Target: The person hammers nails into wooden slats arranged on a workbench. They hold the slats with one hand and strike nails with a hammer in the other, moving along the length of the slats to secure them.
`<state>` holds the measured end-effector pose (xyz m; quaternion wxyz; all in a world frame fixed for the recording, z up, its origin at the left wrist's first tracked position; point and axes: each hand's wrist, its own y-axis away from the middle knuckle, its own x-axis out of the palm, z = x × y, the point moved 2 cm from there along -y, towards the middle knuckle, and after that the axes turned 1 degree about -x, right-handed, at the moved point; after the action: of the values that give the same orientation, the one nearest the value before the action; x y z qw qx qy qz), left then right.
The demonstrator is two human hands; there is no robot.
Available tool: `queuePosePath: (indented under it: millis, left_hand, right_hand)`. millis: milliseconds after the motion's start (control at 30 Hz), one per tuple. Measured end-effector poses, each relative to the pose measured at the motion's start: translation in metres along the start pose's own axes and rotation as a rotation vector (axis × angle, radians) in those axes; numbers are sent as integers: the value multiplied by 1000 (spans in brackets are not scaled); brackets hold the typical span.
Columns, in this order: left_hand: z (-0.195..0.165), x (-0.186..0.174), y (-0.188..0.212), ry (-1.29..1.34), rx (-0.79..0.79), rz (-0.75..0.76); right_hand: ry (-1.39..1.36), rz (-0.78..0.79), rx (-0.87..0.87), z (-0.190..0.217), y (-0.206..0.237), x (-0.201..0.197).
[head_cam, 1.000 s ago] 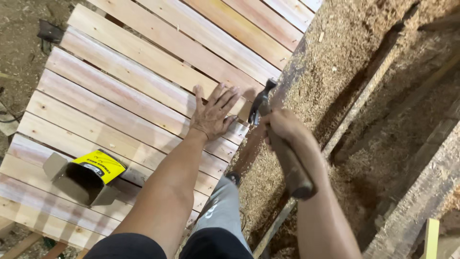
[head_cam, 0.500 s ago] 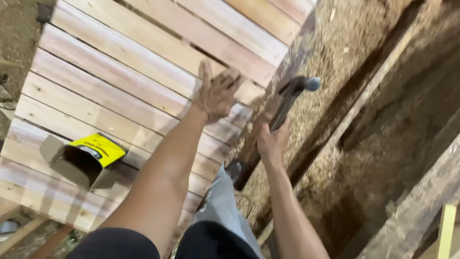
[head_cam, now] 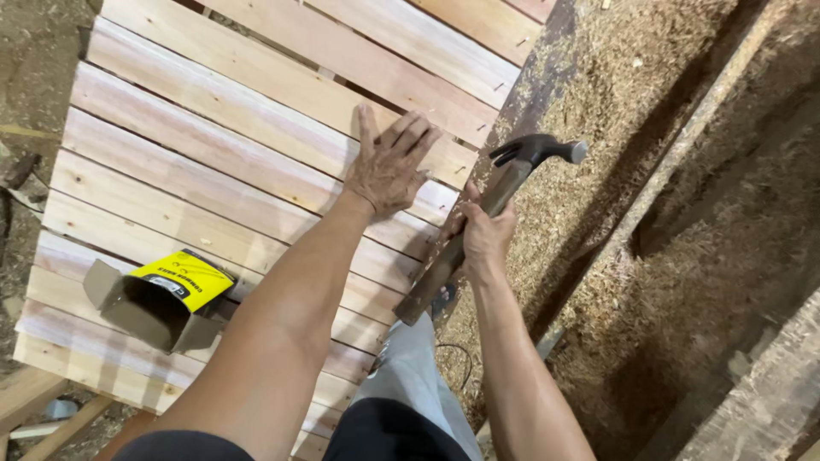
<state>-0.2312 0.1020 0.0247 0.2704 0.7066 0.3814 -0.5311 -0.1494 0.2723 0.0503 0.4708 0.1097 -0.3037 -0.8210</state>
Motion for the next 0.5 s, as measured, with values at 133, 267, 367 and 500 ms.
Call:
queuePosePath:
  millis: [133, 267, 367, 500]
  left_hand:
    - [0, 3, 1, -51, -2, 27]
    - [1, 3, 0, -47, 1, 18]
    - [1, 3, 0, -50, 7, 13]
    - [2, 3, 1, -20, -4, 27]
  right_hand:
    - [22, -35, -17, -1, -1, -5]
    - [34, 29, -74, -3, -2, -5]
    - [110, 10, -55, -8, -3, -8]
    - [437, -134, -194, -4, 3, -21]
